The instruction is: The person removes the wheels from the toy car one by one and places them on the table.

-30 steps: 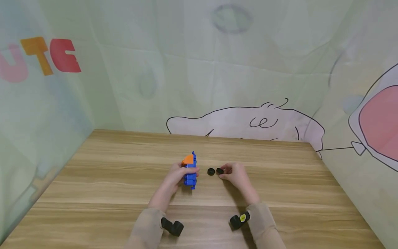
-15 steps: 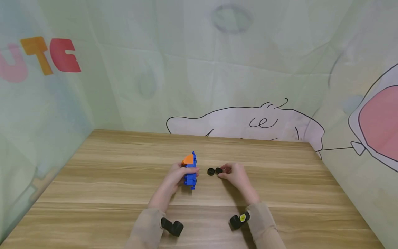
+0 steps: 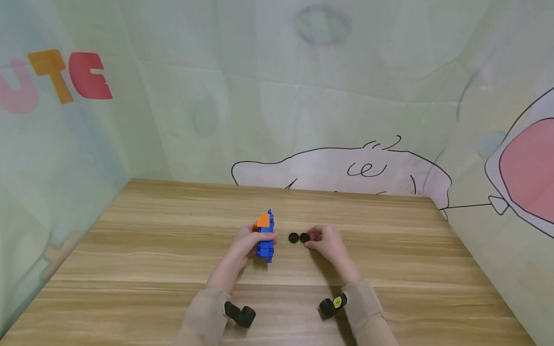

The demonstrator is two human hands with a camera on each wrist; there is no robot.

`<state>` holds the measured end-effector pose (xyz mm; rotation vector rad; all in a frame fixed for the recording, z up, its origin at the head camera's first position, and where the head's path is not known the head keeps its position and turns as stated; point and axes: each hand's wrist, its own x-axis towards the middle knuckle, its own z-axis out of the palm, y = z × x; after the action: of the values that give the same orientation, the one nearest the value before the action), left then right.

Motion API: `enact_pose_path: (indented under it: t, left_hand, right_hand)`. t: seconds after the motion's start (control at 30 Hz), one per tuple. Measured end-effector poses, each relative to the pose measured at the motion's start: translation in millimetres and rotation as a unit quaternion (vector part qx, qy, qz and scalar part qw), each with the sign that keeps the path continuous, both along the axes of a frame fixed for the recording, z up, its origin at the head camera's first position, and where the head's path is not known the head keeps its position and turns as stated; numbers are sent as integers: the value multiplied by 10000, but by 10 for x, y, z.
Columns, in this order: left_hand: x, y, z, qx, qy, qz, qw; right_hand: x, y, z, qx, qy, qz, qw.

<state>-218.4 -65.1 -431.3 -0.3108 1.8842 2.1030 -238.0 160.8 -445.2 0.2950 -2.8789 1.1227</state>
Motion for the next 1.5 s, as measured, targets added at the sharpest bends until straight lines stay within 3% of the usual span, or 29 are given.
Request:
enact_pose_path:
  t: [0.53,0.7,0.87,1.0,1.27,1.5]
  left_hand:
    - [-9,-2,7,13,-11,-21,10000]
    - [2,2,26,-44,8,-9,10000]
    - [0,18,41,-52,255,-162,9995]
    - [4,28,59,-61,517,-245,9983]
    - [21,37,64,-436,956,-498,9932]
    - [29,49,82,-827,1197,-773,9863]
  right_hand:
    - [13,6,92,-219,-179,8,9996]
    - [27,-14,182,-344,5,-20,9994]
    - [58,-62,305,-683,189,-70,9975]
    - [96,-104,380,-1136,61,-79,9935]
    - [152,-254,408,-1794,-324,602,9814]
    - [174,-334,371,-1979,-490,984,9741]
